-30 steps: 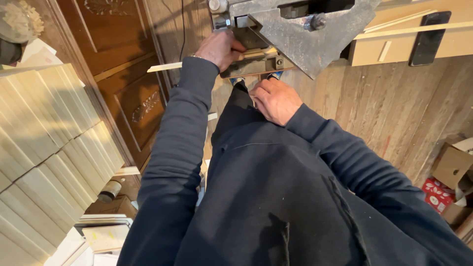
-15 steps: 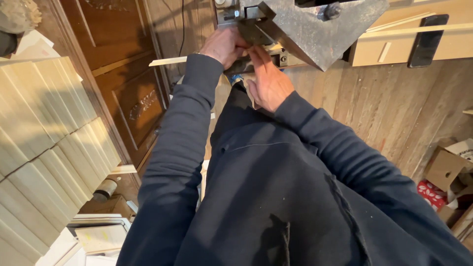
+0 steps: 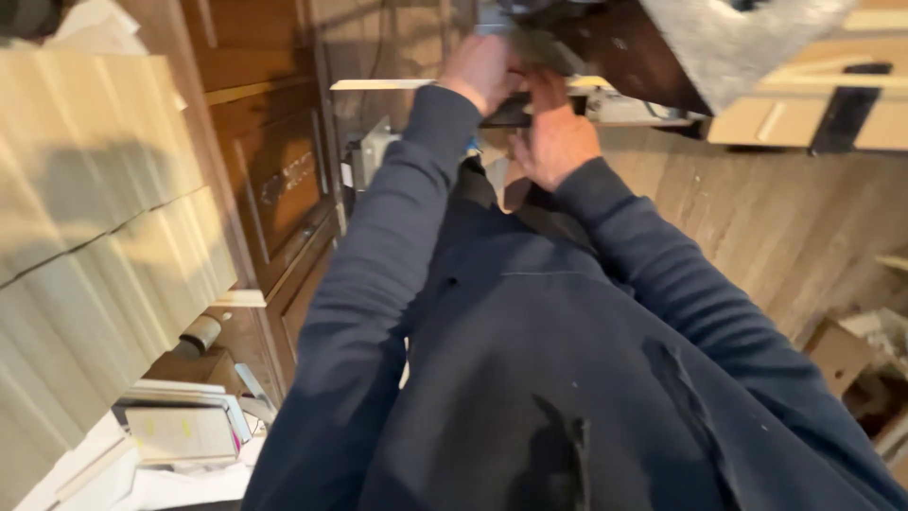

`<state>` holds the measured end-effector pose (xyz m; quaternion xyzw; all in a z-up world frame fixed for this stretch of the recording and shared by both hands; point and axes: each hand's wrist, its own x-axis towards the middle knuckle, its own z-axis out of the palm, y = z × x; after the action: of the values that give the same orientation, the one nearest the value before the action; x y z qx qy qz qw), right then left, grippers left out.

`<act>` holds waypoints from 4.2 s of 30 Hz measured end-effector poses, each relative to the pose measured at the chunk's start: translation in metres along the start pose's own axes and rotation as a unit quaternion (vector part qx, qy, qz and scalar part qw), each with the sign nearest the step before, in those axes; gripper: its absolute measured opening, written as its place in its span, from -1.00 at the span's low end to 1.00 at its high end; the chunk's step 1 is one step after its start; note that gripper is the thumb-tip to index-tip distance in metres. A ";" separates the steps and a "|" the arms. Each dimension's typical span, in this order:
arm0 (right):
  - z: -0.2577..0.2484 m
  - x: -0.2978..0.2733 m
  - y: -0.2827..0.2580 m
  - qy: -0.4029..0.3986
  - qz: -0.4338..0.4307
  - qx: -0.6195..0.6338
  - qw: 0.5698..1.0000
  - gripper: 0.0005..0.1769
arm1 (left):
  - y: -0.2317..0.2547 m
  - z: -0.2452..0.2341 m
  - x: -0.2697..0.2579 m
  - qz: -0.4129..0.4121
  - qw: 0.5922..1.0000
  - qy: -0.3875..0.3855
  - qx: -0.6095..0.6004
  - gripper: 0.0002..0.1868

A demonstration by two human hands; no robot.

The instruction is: Cutting thin wooden strips using a manual guillotine-style wood cutter in a workshop.

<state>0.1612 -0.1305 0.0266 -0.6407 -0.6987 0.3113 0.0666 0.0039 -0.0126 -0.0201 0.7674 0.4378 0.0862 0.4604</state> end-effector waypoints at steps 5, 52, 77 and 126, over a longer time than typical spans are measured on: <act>0.005 0.001 -0.007 0.003 0.007 -0.053 0.999 0.01 | 0.011 -0.027 -0.060 0.077 0.954 0.279 -0.078 -0.87; 0.001 0.016 -0.008 0.067 -0.075 -0.191 0.976 -0.81 | -0.224 0.123 -0.026 0.271 0.298 0.299 -0.865 -0.71; 0.006 0.003 -0.019 0.034 -0.045 -0.119 0.991 -0.29 | -0.221 0.099 -0.053 0.237 0.370 0.298 -0.848 -0.76; -0.017 -0.136 0.187 0.171 0.152 0.103 0.968 -0.81 | -0.001 -0.013 0.023 -0.056 0.985 -0.160 0.030 -0.66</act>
<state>0.3524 -0.2546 -0.0160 -0.7729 -0.5355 0.2740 0.2020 0.0104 0.0130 -0.0194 0.7589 0.4035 -0.0770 0.5053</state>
